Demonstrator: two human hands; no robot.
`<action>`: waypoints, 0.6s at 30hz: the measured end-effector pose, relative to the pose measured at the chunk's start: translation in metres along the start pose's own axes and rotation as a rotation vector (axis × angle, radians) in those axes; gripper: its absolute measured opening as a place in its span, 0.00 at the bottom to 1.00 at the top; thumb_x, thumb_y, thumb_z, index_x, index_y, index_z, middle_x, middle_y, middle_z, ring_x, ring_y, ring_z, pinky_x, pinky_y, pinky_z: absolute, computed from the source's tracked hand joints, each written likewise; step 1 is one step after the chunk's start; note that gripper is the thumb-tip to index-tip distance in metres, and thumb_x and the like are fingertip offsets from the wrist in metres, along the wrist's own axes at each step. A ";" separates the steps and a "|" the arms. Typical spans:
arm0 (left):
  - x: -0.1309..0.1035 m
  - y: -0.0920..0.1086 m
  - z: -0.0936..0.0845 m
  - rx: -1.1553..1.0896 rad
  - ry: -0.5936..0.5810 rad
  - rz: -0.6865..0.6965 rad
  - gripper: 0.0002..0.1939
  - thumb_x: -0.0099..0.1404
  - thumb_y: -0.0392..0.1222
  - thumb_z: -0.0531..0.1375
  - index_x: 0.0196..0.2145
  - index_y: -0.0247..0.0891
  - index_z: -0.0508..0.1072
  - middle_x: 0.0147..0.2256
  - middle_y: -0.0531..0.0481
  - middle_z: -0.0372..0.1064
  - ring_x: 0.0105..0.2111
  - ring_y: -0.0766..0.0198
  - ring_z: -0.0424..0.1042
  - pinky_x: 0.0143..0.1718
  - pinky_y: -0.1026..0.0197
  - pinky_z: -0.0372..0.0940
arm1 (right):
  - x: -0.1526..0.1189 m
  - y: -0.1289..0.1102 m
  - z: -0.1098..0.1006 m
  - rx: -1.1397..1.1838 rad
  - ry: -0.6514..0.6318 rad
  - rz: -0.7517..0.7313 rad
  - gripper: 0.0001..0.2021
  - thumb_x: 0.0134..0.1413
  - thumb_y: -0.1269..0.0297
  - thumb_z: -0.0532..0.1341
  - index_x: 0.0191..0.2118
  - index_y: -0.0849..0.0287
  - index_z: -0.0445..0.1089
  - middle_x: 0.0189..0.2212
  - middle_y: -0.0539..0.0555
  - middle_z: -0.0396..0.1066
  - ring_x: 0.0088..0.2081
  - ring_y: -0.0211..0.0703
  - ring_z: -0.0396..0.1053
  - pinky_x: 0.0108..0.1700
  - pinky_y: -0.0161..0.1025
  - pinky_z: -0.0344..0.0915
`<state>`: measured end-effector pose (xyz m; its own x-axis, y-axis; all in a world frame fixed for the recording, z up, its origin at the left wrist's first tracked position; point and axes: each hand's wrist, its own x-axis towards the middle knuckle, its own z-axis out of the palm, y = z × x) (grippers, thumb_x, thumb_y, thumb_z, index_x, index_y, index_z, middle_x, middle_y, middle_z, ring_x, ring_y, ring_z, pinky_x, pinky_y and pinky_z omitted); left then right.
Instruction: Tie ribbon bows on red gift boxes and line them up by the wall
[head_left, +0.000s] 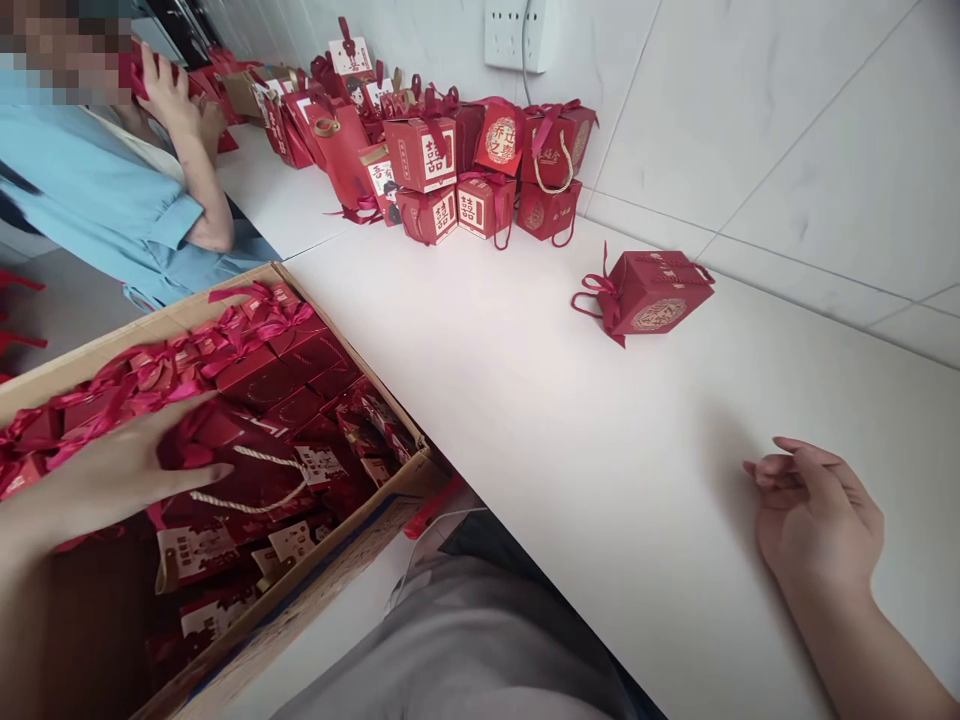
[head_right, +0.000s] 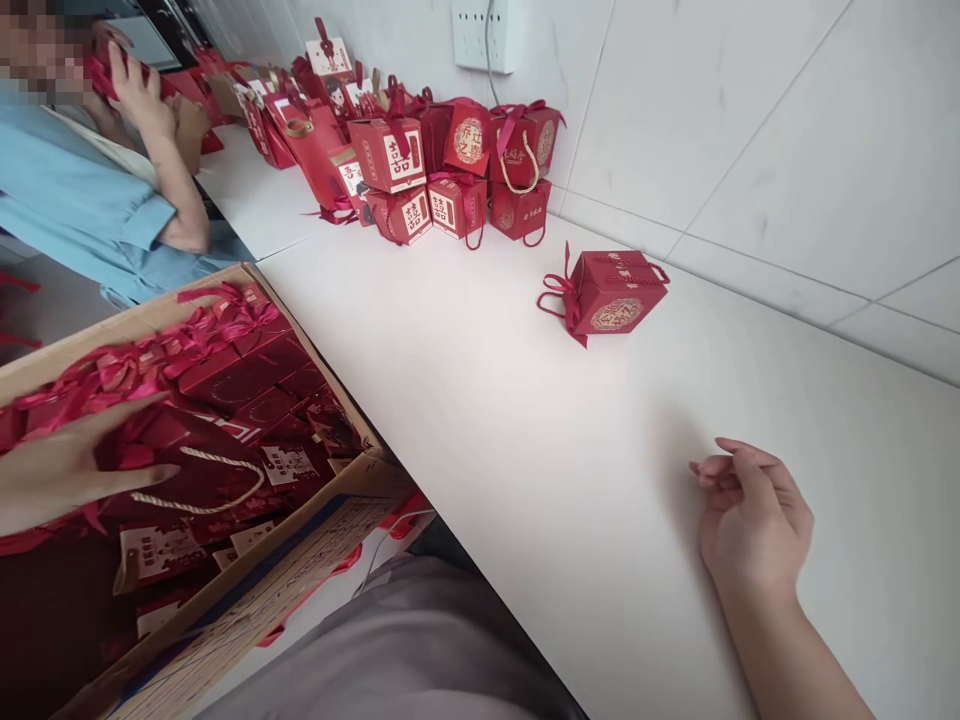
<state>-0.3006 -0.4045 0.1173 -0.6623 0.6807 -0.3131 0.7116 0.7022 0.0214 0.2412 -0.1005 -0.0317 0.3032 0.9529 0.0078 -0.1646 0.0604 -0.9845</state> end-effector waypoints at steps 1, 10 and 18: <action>-0.001 0.006 0.004 -0.029 -0.015 0.045 0.44 0.59 0.66 0.57 0.67 0.55 0.45 0.64 0.56 0.57 0.58 0.47 0.63 0.59 0.46 0.58 | 0.000 0.000 0.000 -0.005 0.001 -0.003 0.02 0.45 0.66 0.65 0.29 0.57 0.75 0.25 0.51 0.67 0.24 0.38 0.62 0.41 0.50 0.65; -0.004 0.073 0.033 -0.203 -0.127 0.244 0.44 0.58 0.61 0.61 0.67 0.52 0.50 0.61 0.57 0.62 0.58 0.48 0.65 0.59 0.51 0.59 | 0.000 -0.002 0.003 -0.021 0.001 0.009 0.04 0.42 0.63 0.67 0.28 0.55 0.76 0.23 0.52 0.66 0.24 0.41 0.62 0.40 0.53 0.65; 0.008 0.097 0.078 -0.255 -0.165 0.401 0.46 0.57 0.54 0.61 0.68 0.39 0.49 0.64 0.41 0.56 0.60 0.48 0.62 0.61 0.51 0.57 | 0.002 0.002 0.004 -0.021 -0.006 0.006 0.04 0.43 0.62 0.67 0.28 0.53 0.77 0.22 0.52 0.66 0.24 0.41 0.62 0.42 0.55 0.65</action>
<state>-0.2184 -0.3472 0.0424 -0.2874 0.8799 -0.3785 0.8088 0.4346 0.3961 0.2382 -0.0972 -0.0330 0.2967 0.9550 0.0028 -0.1465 0.0484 -0.9880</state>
